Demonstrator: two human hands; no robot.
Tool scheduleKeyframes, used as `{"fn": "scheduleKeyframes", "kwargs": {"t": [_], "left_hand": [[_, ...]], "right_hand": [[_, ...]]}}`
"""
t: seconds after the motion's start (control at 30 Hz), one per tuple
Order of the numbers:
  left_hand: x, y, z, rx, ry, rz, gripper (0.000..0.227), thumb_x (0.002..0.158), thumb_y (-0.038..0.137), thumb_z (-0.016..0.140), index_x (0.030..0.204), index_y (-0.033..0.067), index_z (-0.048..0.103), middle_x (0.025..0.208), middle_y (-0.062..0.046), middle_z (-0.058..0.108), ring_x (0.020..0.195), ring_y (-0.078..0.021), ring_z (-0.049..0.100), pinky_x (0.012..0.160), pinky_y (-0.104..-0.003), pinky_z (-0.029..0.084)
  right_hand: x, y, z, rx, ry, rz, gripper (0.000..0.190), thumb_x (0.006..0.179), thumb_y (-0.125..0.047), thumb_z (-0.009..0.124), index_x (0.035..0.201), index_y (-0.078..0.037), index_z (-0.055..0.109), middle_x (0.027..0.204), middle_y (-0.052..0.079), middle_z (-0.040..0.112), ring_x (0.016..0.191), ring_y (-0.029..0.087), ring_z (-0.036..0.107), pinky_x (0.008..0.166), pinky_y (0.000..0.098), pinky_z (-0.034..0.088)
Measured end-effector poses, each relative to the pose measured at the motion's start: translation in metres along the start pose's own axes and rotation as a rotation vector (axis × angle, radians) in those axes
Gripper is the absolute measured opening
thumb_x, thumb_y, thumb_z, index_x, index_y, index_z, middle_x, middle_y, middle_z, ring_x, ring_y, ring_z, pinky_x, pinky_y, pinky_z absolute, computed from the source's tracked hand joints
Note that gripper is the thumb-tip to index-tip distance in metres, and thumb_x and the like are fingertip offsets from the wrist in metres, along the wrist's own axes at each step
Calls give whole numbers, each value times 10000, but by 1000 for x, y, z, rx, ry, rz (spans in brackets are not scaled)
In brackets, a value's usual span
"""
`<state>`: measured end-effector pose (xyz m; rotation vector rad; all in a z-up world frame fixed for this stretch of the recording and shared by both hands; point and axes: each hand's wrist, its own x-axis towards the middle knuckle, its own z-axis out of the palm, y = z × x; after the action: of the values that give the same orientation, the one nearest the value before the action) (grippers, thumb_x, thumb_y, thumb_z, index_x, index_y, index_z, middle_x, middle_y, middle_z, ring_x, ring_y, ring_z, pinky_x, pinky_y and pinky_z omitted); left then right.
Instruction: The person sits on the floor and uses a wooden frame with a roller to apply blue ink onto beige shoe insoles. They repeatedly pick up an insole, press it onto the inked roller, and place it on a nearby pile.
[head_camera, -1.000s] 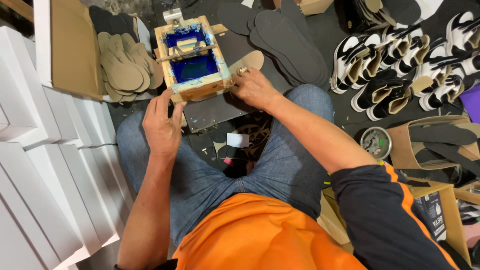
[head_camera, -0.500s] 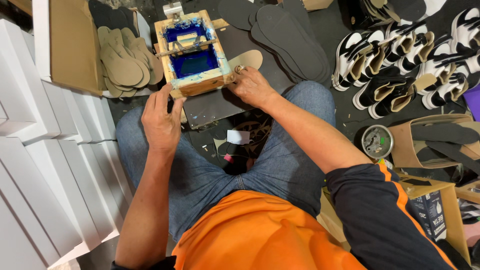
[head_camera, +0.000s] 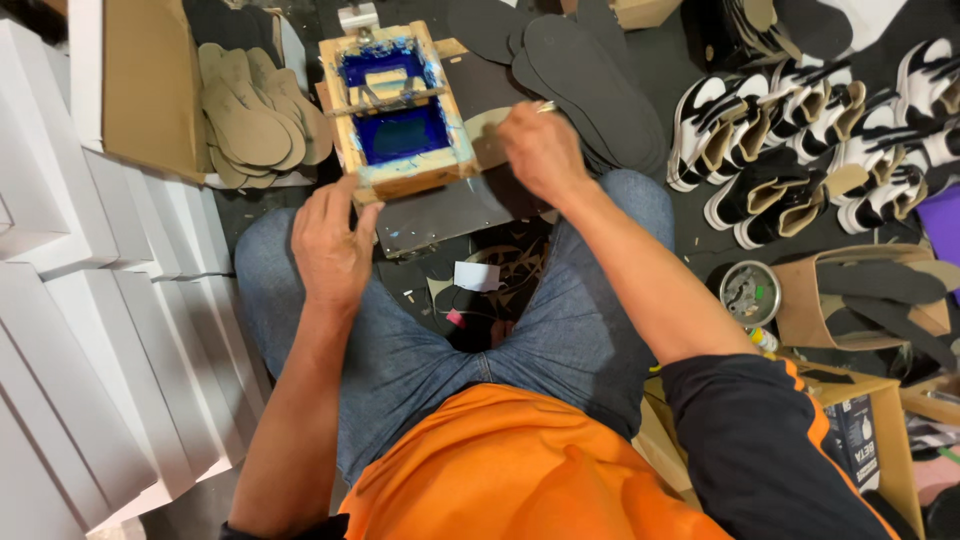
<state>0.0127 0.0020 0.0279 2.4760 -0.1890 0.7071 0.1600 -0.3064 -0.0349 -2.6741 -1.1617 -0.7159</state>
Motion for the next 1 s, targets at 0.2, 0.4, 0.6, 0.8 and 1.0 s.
{"fn": "scheduleKeyframes", "kwargs": {"t": [0.2, 0.4, 0.6, 0.8, 1.0], "left_hand": [[-19, -9, 19, 217, -56, 39, 408, 825, 251, 905, 1129, 114, 670, 979, -60, 733, 876, -187, 677, 764, -319, 495], [-21, -13, 25, 357, -176, 80, 335, 796, 203, 811, 1048, 87, 624, 837, -89, 667, 750, -280, 630, 701, -400, 442], [-26, -18, 26, 324, -189, 51, 96, 868, 47, 648, 930, 94, 592, 714, -78, 588, 665, -294, 565, 699, -403, 421], [-28, -22, 26, 331, -177, 63, 330, 756, -75, 679, 1051, 60, 616, 695, -80, 578, 631, -280, 558, 676, -392, 429], [-29, -22, 30, 320, -175, 62, 326, 715, -68, 684, 1006, 56, 604, 702, -90, 584, 645, -291, 573, 687, -404, 437]], "right_hand": [[74, -44, -47, 256, 50, 238, 239, 943, -52, 728, 1180, -33, 702, 1068, 126, 689, 936, 244, 635, 806, 346, 532], [115, -71, 21, 57, -349, -76, 670, 858, -202, 842, 1422, -55, 511, 1384, 130, 527, 943, 354, 672, 997, 540, 393], [140, -50, 51, 58, -239, -126, 238, 722, 18, 608, 957, -21, 608, 903, 178, 582, 678, 448, 608, 600, 546, 473], [130, -68, 12, 344, -319, -167, 110, 857, 81, 597, 903, -7, 550, 822, 153, 513, 648, 380, 479, 591, 505, 394], [139, -73, -38, 263, -647, -200, 334, 917, -142, 741, 1240, -81, 679, 1135, 88, 708, 1035, 267, 664, 965, 481, 425]]}}
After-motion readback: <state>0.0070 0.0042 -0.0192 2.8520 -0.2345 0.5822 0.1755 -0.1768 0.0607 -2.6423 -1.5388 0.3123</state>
